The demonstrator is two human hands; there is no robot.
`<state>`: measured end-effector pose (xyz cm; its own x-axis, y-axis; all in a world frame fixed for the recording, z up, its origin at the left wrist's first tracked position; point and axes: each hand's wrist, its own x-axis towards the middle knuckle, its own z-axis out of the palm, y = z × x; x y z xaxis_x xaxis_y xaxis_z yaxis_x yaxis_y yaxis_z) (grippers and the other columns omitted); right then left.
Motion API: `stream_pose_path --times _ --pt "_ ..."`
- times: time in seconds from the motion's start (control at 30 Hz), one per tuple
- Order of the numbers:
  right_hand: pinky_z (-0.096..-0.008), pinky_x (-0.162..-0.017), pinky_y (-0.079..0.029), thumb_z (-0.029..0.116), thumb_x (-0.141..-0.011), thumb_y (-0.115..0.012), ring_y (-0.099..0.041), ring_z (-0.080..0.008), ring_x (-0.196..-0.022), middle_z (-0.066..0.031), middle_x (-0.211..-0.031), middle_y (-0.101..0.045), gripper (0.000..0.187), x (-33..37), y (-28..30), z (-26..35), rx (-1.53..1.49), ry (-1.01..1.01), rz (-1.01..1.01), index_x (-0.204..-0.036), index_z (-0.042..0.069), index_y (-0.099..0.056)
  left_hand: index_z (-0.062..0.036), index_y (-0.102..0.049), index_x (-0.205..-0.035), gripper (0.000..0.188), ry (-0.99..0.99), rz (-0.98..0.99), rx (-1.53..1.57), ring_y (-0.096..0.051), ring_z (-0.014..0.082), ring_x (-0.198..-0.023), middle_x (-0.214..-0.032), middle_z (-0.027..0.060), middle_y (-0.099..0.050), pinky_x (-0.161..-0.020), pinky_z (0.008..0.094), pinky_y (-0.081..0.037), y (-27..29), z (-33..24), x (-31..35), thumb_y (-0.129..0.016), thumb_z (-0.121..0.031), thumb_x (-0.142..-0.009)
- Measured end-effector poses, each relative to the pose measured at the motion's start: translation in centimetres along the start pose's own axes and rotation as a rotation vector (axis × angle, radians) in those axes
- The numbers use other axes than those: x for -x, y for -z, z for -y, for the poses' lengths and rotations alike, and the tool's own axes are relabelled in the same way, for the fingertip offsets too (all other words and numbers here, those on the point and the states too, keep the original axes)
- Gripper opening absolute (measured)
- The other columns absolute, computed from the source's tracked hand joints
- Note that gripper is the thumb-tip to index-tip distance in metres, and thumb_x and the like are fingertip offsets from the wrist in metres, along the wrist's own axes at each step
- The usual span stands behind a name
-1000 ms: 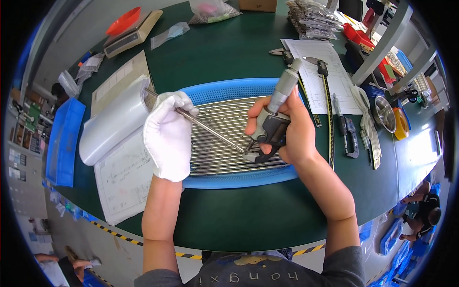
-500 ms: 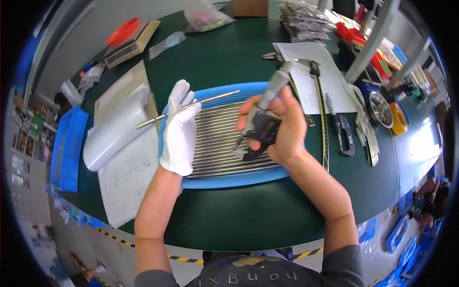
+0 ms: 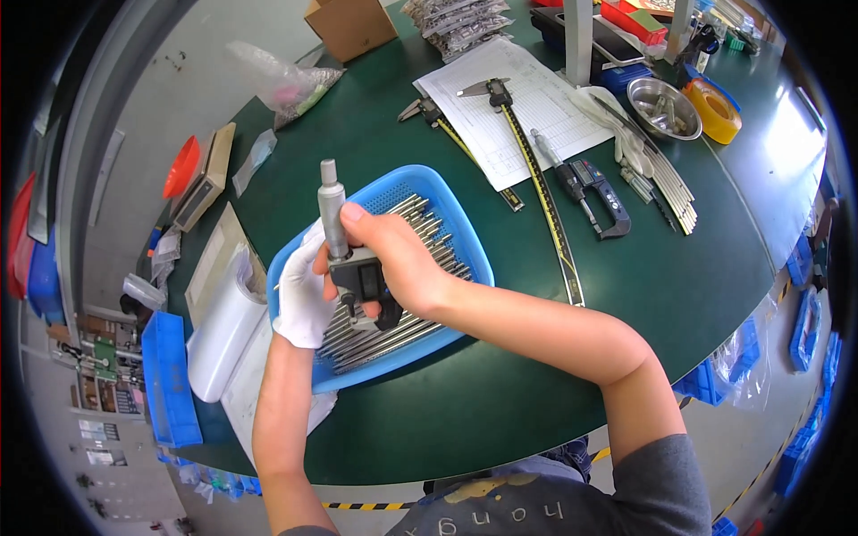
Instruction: Measuring the diameter of metal rods using a digital micrometer on a workbench.
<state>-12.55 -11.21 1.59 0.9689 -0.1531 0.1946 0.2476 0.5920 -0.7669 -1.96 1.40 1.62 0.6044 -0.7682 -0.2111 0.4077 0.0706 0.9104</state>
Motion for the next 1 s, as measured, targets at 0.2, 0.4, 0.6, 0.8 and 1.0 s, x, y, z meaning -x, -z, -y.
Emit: stream_pose_path --times 0.2,0.4,0.6,0.8,1.0 --pt "-0.0217 -0.04 -0.038 0.051 -0.086 -0.023 -0.045 -0.0115 -0.04 -0.0096 -0.065 -0.059 0.061 -0.4 -0.3 0.1 0.067 0.009 -0.027 -0.081 0.0 -0.056 -0.0023 -0.05 -0.107 0.033 0.11 -0.012 -0.105 -0.052 0.0162 -0.096 -0.104 0.007 -0.055 -0.081 0.0285 -0.042 1.0 -3.0 0.1 -0.049 -0.021 -0.081" --pt "-0.0224 -0.041 -0.038 0.057 -0.083 -0.022 -0.046 -0.0135 -0.041 -0.0113 -0.066 -0.058 0.065 -0.7 0.0 -0.3 0.053 0.036 -0.085 -0.082 0.0 -0.055 -0.0043 -0.058 -0.093 0.028 0.002 0.157 -1.432 -0.056 0.0226 -0.082 -0.084 0.0102 -0.058 -0.076 0.0302 -0.044 2.2 0.2 3.0 -0.058 -0.026 -0.077" --pt "-0.023 -0.041 -0.037 0.052 -0.084 -0.023 -0.046 -0.0142 -0.042 -0.0119 -0.066 -0.058 0.062 -0.3 0.3 1.1 0.076 0.026 -0.171 -0.083 -0.001 -0.055 -0.0034 -0.057 -0.086 0.018 0.03 0.317 -1.945 -0.057 0.0331 -0.078 -0.085 0.0163 -0.058 -0.067 0.0394 -0.047 -3.7 0.7 2.7 -0.055 -0.012 -0.071" --pt "-0.0224 -0.039 -0.037 0.053 -0.084 -0.025 -0.048 -0.0153 -0.045 -0.0129 -0.067 -0.058 0.063 -1.2 -0.4 1.2 0.035 0.0 -0.185 -0.084 -0.002 -0.055 -0.001 -0.056 -0.085 0.017 -0.121 0.208 -1.975 -0.06 0.0322 -0.072 -0.081 0.0184 -0.06 -0.061 0.041 -0.048 -2.8 1.1 1.8 -0.051 -0.009 -0.07" --pt "-0.0238 -0.031 -0.036 0.051 -0.08 -0.04 -0.054 -0.0164 -0.057 -0.0103 -0.074 -0.058 0.053 -1.8 -1.2 -1.5 -0.026 -0.004 -0.388 -0.089 0.0 -0.053 -0.0038 -0.064 -0.089 0.025 -0.071 0.064 -1.704 -0.059 0.0337 -0.082 -0.084 0.0204 -0.061 -0.074 0.0396 -0.046 1.1 1.0 2.9 -0.051 -0.01 -0.068"
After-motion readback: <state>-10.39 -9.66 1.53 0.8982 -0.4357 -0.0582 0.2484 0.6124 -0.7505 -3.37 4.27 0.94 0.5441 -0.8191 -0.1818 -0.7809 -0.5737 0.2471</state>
